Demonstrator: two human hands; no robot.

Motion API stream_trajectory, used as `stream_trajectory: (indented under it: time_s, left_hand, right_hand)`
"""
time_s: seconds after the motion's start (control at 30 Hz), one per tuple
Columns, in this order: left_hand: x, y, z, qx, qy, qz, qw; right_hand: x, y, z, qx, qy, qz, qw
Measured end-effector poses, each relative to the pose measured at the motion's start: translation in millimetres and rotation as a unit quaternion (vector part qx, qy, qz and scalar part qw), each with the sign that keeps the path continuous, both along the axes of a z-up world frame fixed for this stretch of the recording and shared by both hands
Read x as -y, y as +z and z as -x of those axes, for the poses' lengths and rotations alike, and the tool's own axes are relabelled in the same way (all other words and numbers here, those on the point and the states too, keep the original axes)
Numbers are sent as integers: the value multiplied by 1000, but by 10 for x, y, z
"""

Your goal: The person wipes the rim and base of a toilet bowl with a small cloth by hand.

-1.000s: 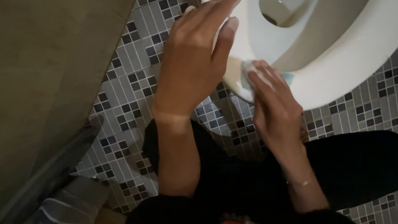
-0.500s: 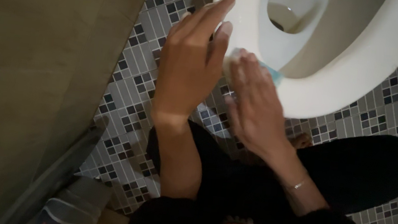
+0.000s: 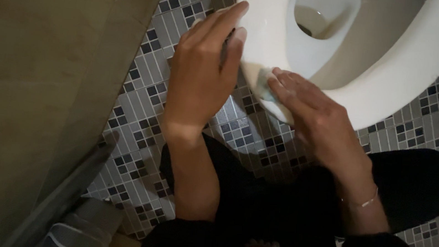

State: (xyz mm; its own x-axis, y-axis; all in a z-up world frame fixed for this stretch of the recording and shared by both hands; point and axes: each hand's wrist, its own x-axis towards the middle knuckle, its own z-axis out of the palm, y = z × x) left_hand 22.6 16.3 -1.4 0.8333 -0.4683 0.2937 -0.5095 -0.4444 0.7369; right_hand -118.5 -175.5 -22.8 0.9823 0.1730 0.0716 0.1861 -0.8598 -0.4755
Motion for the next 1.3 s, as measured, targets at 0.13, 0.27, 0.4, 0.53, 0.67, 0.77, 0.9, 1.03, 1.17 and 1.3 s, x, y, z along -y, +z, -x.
stream_trajectory:
  time_s: [0.13, 0.27, 0.4, 0.53, 0.67, 0.77, 0.9, 1.03, 1.17, 1.3]
  left_hand:
    - [-1, 16, -24, -2, -4, 22, 1000]
    - [28, 27, -26, -24, -8, 26, 999]
    - [53, 20, -44, 4, -9, 8, 1000]
    - [57, 24, -61, -15, -12, 8, 1000]
    - [85, 23, -61, -29, -13, 13, 999]
    - [94, 28, -48, -20, -14, 11, 1000]
    - [107, 27, -16, -24, -7, 2, 1000]
    - [130, 19, -11, -9, -15, -16, 1000]
    - [131, 9, -35, -39, -18, -4, 999]
    - [116, 6, -49, -47, -18, -15, 999]
  right_hand:
    - [-90, -56, 18, 9, -7, -9, 1000]
    - [-234, 44, 169, -12, -33, 70, 997]
    - [-189, 166, 198, -87, -40, 39, 995]
    - [-146, 242, 170, -88, -2, 133, 987]
    - [-86, 287, 99, -102, 33, 175, 979]
    - [-52, 251, 69, -84, 46, 173, 980]
    - [-59, 45, 57, 32, 33, 138, 989]
    - [-102, -173, 96, 83, -21, 53, 995]
    - [-186, -294, 165, 112, -62, -12, 992]
    - [-280, -195, 257, 95, -63, -42, 993]
